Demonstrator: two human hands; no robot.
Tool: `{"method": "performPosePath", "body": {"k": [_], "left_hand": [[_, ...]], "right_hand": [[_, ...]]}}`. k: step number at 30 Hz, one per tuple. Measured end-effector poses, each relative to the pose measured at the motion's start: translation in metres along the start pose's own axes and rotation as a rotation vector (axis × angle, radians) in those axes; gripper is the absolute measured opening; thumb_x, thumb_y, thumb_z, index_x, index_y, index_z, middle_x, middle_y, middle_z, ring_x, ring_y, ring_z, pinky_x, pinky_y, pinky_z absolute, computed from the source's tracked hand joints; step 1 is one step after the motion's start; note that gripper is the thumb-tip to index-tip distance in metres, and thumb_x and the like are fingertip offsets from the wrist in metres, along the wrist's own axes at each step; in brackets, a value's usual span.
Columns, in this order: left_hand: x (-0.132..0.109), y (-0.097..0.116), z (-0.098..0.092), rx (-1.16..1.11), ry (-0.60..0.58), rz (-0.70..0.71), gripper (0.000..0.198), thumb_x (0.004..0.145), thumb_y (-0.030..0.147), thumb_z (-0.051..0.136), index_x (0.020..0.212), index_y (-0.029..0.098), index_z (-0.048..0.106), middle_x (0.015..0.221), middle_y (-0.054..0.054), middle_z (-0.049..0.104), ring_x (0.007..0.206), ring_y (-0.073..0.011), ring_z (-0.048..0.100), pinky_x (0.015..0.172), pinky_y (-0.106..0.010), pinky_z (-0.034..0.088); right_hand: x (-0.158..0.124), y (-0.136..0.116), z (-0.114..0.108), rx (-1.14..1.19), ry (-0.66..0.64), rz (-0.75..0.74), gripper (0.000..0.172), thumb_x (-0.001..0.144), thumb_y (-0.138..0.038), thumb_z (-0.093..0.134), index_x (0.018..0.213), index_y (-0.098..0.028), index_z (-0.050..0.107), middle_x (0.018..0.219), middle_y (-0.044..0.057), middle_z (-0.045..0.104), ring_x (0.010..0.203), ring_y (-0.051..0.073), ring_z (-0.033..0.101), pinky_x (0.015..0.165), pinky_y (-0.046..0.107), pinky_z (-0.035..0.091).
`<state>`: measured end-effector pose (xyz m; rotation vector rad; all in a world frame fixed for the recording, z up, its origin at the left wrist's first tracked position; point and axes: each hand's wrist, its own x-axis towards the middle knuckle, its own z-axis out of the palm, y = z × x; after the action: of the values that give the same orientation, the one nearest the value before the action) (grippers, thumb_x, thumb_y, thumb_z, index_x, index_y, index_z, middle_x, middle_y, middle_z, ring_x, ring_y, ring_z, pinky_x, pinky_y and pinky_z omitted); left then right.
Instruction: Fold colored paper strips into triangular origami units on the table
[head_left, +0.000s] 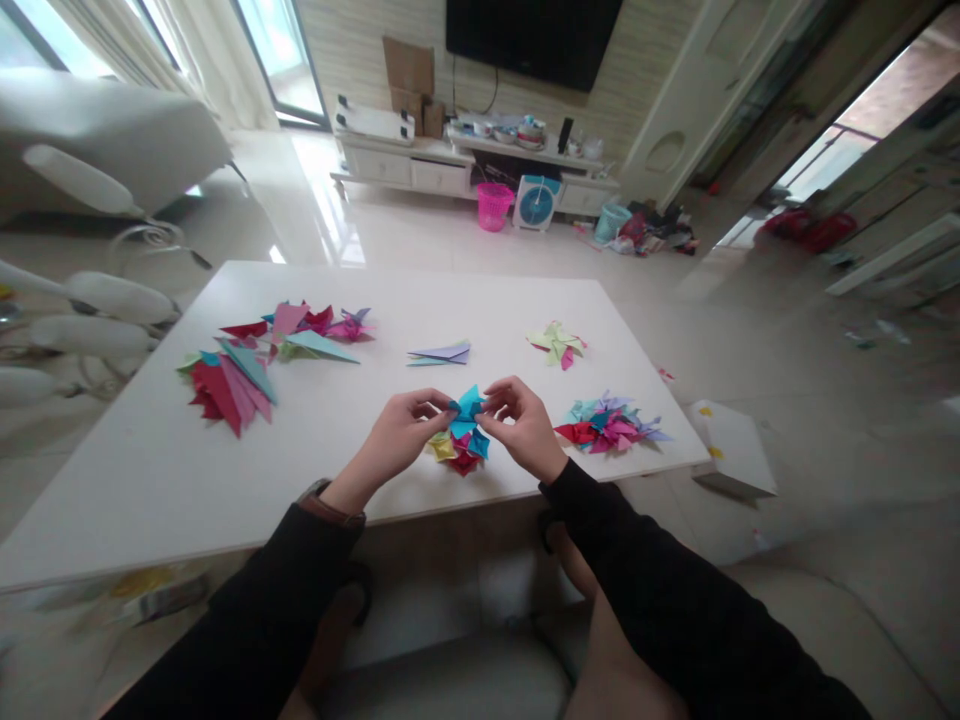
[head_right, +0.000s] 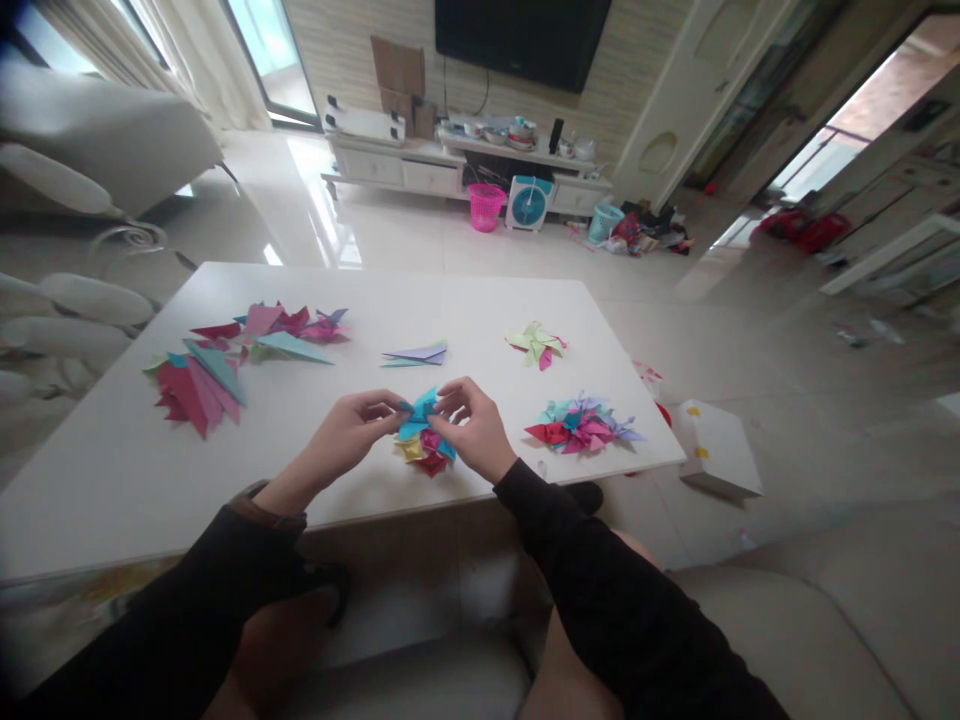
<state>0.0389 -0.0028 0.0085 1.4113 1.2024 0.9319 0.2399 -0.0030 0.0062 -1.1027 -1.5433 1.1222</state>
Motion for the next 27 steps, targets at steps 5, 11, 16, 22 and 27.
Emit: {"method": "performPosePath", "body": {"k": [5,11,16,22,27], "left_hand": [[0.0,-0.001,-0.003,0.048,0.003,-0.016,0.03,0.073,0.043,0.073,0.084,0.016,0.07,0.069,-0.004,0.07,0.064,-0.0175,0.063,0.059,-0.027,0.048],[0.001,-0.004,-0.003,0.107,-0.031,-0.011,0.032,0.074,0.048,0.071,0.083,0.017,0.072,0.069,-0.004,0.071,0.064,-0.0184,0.064,0.059,-0.028,0.049],[0.004,-0.007,0.0,0.101,-0.045,-0.01,0.034,0.075,0.047,0.072,0.091,0.017,0.073,0.078,-0.005,0.073,0.068,-0.0186,0.065,0.063,-0.029,0.051],[0.006,-0.008,0.0,0.05,0.07,-0.075,0.041,0.073,0.047,0.073,0.099,0.016,0.071,0.092,-0.008,0.073,0.074,-0.0191,0.066,0.069,-0.032,0.052],[0.005,-0.009,-0.001,0.065,0.052,-0.104,0.037,0.073,0.045,0.07,0.096,0.016,0.071,0.093,-0.008,0.073,0.074,-0.0192,0.066,0.069,-0.033,0.052]], "right_hand": [[0.001,0.003,0.003,-0.027,-0.018,-0.003,0.027,0.075,-0.025,0.074,0.097,-0.022,0.058,0.081,-0.002,0.066,0.076,0.014,0.065,0.065,0.025,0.047],[-0.004,0.007,0.002,-0.094,-0.087,-0.049,0.014,0.08,-0.027,0.071,0.091,-0.02,0.065,0.081,-0.001,0.068,0.071,0.013,0.061,0.067,0.025,0.049],[-0.007,0.019,-0.005,-0.167,-0.059,-0.107,0.006,0.081,-0.026,0.069,0.082,-0.019,0.068,0.077,0.0,0.067,0.067,0.012,0.059,0.066,0.026,0.049],[0.016,0.033,-0.052,-0.311,0.117,-0.136,0.009,0.079,-0.027,0.066,0.078,-0.019,0.068,0.079,0.001,0.066,0.069,0.014,0.059,0.065,0.026,0.047],[0.043,0.059,-0.142,-0.524,0.485,0.013,0.01,0.074,-0.027,0.065,0.077,-0.018,0.067,0.072,0.002,0.067,0.067,0.016,0.059,0.069,0.028,0.047]]}}
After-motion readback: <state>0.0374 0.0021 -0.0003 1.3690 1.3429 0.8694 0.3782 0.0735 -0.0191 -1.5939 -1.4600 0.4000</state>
